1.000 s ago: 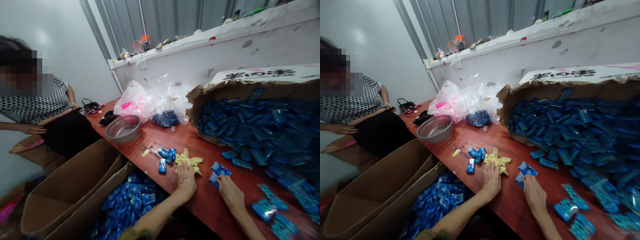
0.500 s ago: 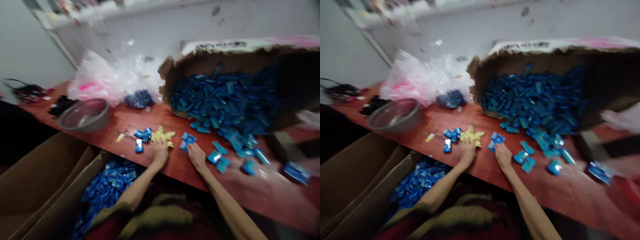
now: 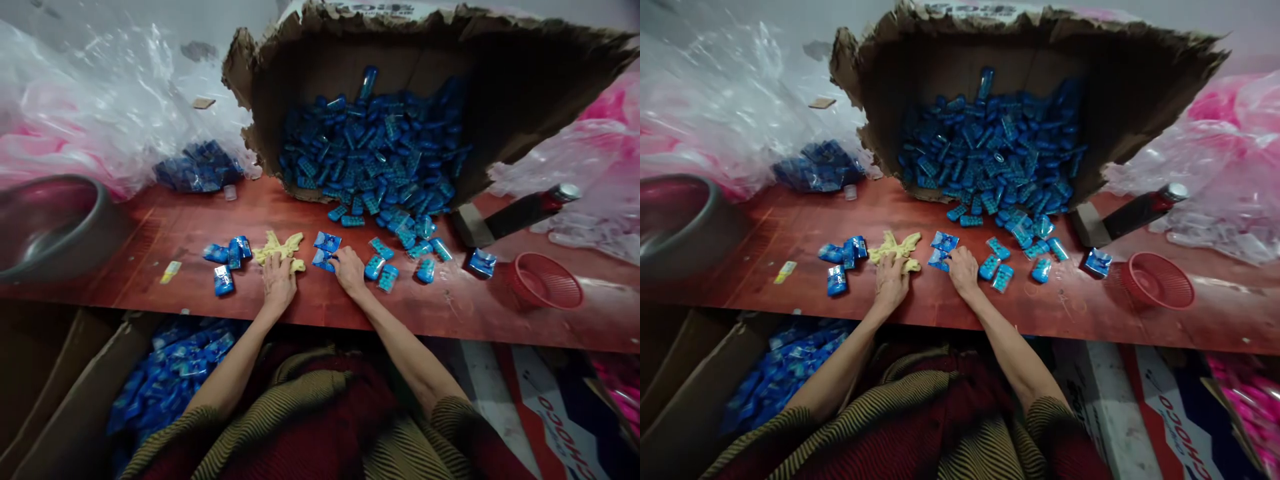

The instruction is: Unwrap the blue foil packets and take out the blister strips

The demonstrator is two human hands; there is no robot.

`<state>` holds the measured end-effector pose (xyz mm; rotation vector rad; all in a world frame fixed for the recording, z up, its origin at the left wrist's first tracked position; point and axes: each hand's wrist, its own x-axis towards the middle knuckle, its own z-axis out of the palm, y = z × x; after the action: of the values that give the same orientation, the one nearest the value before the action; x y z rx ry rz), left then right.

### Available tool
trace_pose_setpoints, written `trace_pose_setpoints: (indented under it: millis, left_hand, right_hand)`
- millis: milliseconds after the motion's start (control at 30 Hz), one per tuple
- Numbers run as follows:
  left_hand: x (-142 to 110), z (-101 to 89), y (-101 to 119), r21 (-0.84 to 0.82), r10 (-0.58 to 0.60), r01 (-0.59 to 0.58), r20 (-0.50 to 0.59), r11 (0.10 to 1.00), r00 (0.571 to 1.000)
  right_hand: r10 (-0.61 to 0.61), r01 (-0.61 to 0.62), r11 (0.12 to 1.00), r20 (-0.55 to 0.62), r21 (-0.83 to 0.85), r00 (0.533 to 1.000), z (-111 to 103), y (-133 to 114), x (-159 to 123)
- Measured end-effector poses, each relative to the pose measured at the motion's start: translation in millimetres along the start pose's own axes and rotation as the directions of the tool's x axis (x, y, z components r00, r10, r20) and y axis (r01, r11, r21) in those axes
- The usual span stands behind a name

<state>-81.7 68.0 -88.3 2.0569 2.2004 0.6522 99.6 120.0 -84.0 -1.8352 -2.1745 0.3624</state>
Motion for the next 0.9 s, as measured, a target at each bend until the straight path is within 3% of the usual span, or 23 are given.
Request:
trace_pose_setpoints:
  millis: [233,500,600,733,900]
  left_hand:
    - [-15.4,-15.7,19.8,-0.054,-0.009,0.005,-0.071,0.999,0.997]
    - [-35.6,-1.7,38.2,-0.155,0.084,-0.092,-0.056,0.984,0.995]
    - [-34.7,-1.3,39.4,-0.307,0.083,-0.102,-0.073,0.946,0.994]
    - [-25.0,-5.2,43.7,-0.484,0.000,-0.039,-0.080,0.874,0.997]
    - [-16.4,-6.8,46.3,-0.416,0.022,-0.045,-0.060,0.908,0.998]
  right_hand:
    - [-0.063,0.060,0.997,0.056,0.052,0.996,-10.5,4.7,-1.9]
    - [-0.023,0.024,0.996,-0.013,0.081,1.000,0.1,1.8,-9.7]
    - [-0.037,0.040,0.995,-0.032,0.092,0.999,1.2,4.1,-8.2]
    - [-0.065,0.067,0.996,-0.038,0.058,0.997,-0.3,3.9,-9.5]
    - [-0.134,0.132,0.990,-0.040,-0.045,0.990,0.3,-1.2,-20.9]
